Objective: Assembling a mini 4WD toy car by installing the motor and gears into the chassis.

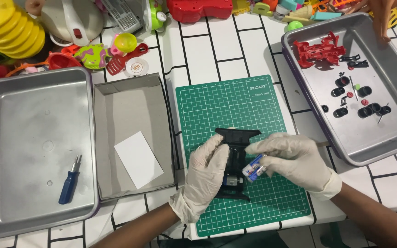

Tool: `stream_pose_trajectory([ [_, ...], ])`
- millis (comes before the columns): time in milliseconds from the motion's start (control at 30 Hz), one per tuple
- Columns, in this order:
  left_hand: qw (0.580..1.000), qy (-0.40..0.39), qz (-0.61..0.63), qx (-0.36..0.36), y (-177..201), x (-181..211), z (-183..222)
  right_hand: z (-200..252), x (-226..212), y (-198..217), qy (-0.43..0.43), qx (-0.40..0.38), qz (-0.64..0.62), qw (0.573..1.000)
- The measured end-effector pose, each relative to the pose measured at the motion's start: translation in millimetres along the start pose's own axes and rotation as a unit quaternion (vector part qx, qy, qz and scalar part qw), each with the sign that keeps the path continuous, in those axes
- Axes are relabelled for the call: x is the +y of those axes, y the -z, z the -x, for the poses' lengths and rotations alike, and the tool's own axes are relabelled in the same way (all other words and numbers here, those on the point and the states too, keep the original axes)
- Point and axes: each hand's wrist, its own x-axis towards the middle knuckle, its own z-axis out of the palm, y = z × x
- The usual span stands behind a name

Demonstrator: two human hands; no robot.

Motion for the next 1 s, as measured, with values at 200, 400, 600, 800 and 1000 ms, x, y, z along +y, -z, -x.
stream_pose_trajectory([
  [200, 0.998, 0.035, 0.047, 0.005, -5, 1, -4, -11, 21, 7, 0.032, 0.212, -0.121, 0.969],
  [400, 0.998, 0.051, 0.022, 0.018, -2, -4, -14, -33, 22, -4, -0.059, 0.343, -0.074, 0.935],
  [600, 0.992, 0.09, -0.077, -0.052, 12, 27, -26, -37, 25, -3, -0.055, 0.351, -0.106, 0.929],
  [800, 0.939, 0.161, -0.287, -0.103, 25, 55, -47, -39, 23, -3, -0.054, 0.356, -0.127, 0.924],
  [1000, 0.926, 0.098, -0.355, -0.086, 29, 32, -52, -33, 32, -4, -0.032, 0.327, -0.114, 0.938],
])
